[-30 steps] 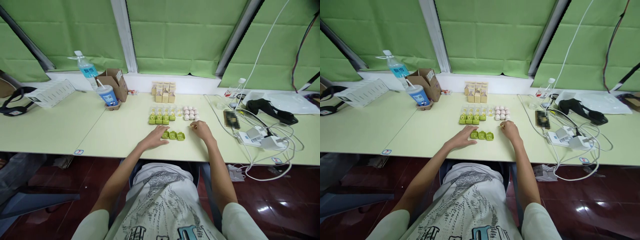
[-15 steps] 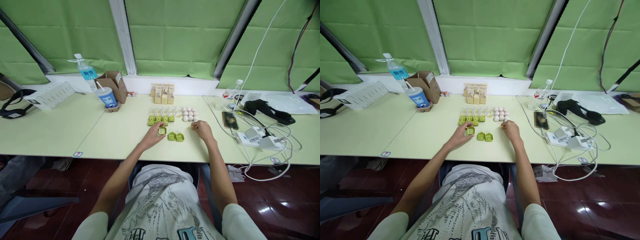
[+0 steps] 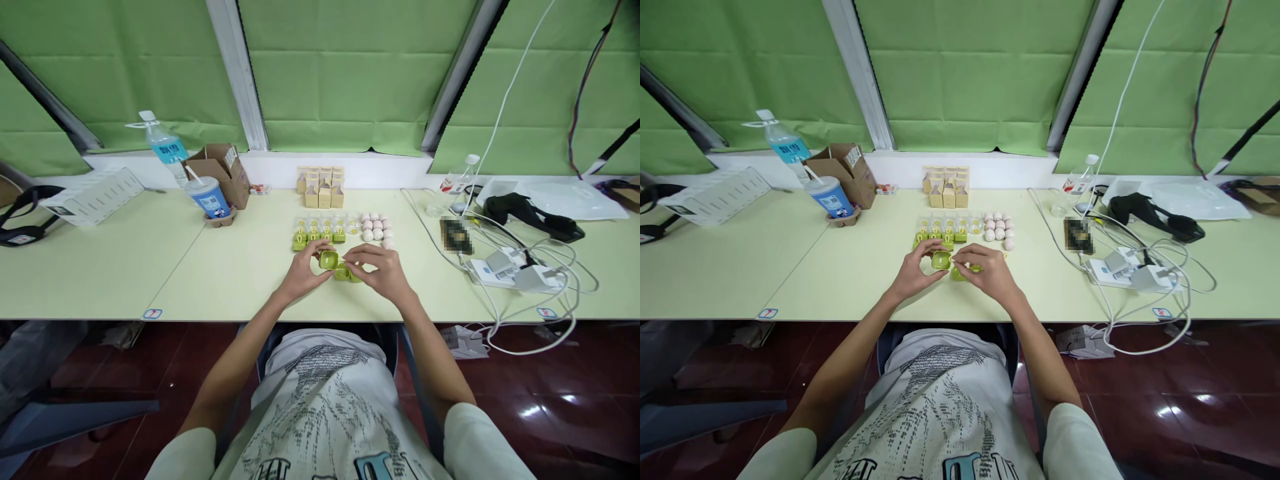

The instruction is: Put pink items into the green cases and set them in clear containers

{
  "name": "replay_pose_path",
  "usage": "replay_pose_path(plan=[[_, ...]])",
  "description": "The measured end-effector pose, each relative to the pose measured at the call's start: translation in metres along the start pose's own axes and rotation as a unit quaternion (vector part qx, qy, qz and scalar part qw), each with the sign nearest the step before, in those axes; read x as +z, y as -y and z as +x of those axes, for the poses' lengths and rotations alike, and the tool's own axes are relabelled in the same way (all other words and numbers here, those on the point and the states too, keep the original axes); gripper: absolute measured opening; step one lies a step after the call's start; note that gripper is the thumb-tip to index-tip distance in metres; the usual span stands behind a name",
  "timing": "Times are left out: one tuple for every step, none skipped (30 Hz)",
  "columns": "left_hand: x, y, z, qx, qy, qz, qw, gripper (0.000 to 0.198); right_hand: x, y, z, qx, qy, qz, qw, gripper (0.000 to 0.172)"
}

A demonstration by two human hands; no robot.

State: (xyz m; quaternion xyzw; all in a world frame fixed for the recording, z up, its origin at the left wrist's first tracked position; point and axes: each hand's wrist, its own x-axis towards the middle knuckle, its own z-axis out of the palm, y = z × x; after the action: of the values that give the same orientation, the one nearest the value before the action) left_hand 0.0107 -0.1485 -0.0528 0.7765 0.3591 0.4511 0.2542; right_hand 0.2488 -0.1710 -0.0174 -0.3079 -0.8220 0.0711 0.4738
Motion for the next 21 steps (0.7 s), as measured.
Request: replay_pose_path(plan=[[-0.001, -0.003, -0.001, 0.005, 0.002, 0.001, 1.0, 0.063, 0.006, 0.001, 0.0, -0.021, 0.005, -0.016, 1.0, 0.015], [-0.001, -0.007, -0.001, 0.009, 0.004, 0.002, 1.0, 0.063, 0.01, 0.0, -0.001, -0.042, 0.011, -0.037, 0.998, 0.016], [-0.002, -0.01, -0.002, 0.015, 0.007, 0.002, 1.0, 0.064, 0.014, -0.001, -0.002, -0.063, 0.015, -0.062, 0.996, 0.016], [-0.004, -0.012, -0.002, 0.021, 0.009, 0.004, 1.0, 0.064, 0.018, -0.003, -0.003, -0.085, 0.017, -0.09, 0.992, 0.016], [-0.005, -0.014, -0.002, 0.027, 0.01, 0.006, 1.0, 0.064, 0.02, -0.005, -0.004, -0.104, 0.02, -0.119, 0.987, 0.016], [-0.006, -0.016, -0.003, 0.032, 0.009, 0.008, 0.999, 0.065, 0.022, -0.006, -0.004, -0.119, 0.024, -0.145, 0.982, 0.017], [-0.007, -0.017, -0.003, 0.036, 0.009, 0.011, 0.999, 0.065, 0.023, -0.006, -0.005, -0.129, 0.031, -0.166, 0.977, 0.018], [-0.007, -0.018, -0.003, 0.039, 0.01, 0.014, 0.999, 0.065, 0.024, -0.006, -0.006, -0.133, 0.039, -0.181, 0.974, 0.019], [-0.008, -0.018, -0.004, 0.04, 0.011, 0.016, 0.999, 0.066, 0.025, -0.006, -0.007, -0.133, 0.048, -0.192, 0.971, 0.019], [-0.008, -0.018, -0.004, 0.039, 0.014, 0.018, 0.999, 0.067, 0.025, -0.006, -0.007, -0.133, 0.057, -0.199, 0.969, 0.02], [-0.009, -0.018, -0.004, 0.036, 0.017, 0.021, 0.999, 0.068, 0.026, -0.005, -0.008, -0.133, 0.062, -0.203, 0.968, 0.02], [-0.009, -0.018, -0.004, 0.03, 0.021, 0.025, 0.999, 0.069, 0.026, -0.005, -0.008, -0.136, 0.064, -0.206, 0.967, 0.02], [-0.009, -0.018, -0.004, 0.022, 0.024, 0.031, 0.999, 0.069, 0.026, -0.004, -0.008, -0.14, 0.066, -0.207, 0.966, 0.02], [-0.01, -0.019, -0.004, 0.014, 0.028, 0.036, 0.999, 0.07, 0.026, -0.004, -0.008, -0.146, 0.066, -0.208, 0.965, 0.02], [-0.01, -0.019, -0.004, 0.007, 0.033, 0.041, 0.999, 0.07, 0.026, -0.004, -0.008, -0.153, 0.067, -0.208, 0.964, 0.019], [-0.011, -0.019, -0.004, 0.003, 0.037, 0.044, 0.998, 0.071, 0.025, -0.004, -0.008, -0.159, 0.066, -0.208, 0.963, 0.019], [-0.011, -0.02, -0.004, 0.002, 0.041, 0.048, 0.998, 0.071, 0.025, -0.004, -0.008, -0.165, 0.067, -0.207, 0.962, 0.019], [-0.012, -0.02, -0.004, 0.003, 0.045, 0.051, 0.998, 0.071, 0.025, -0.004, -0.008, -0.17, 0.068, -0.207, 0.961, 0.019], [-0.013, -0.021, -0.004, 0.007, 0.048, 0.055, 0.997, 0.071, 0.025, -0.003, -0.008, -0.173, 0.071, -0.207, 0.96, 0.02], [-0.013, -0.021, -0.004, 0.011, 0.051, 0.06, 0.997, 0.071, 0.025, -0.003, -0.008, -0.175, 0.075, -0.205, 0.96, 0.021], [-0.014, -0.021, -0.004, 0.016, 0.052, 0.065, 0.996, 0.072, 0.025, -0.004, -0.009, -0.176, 0.08, -0.201, 0.96, 0.022]])
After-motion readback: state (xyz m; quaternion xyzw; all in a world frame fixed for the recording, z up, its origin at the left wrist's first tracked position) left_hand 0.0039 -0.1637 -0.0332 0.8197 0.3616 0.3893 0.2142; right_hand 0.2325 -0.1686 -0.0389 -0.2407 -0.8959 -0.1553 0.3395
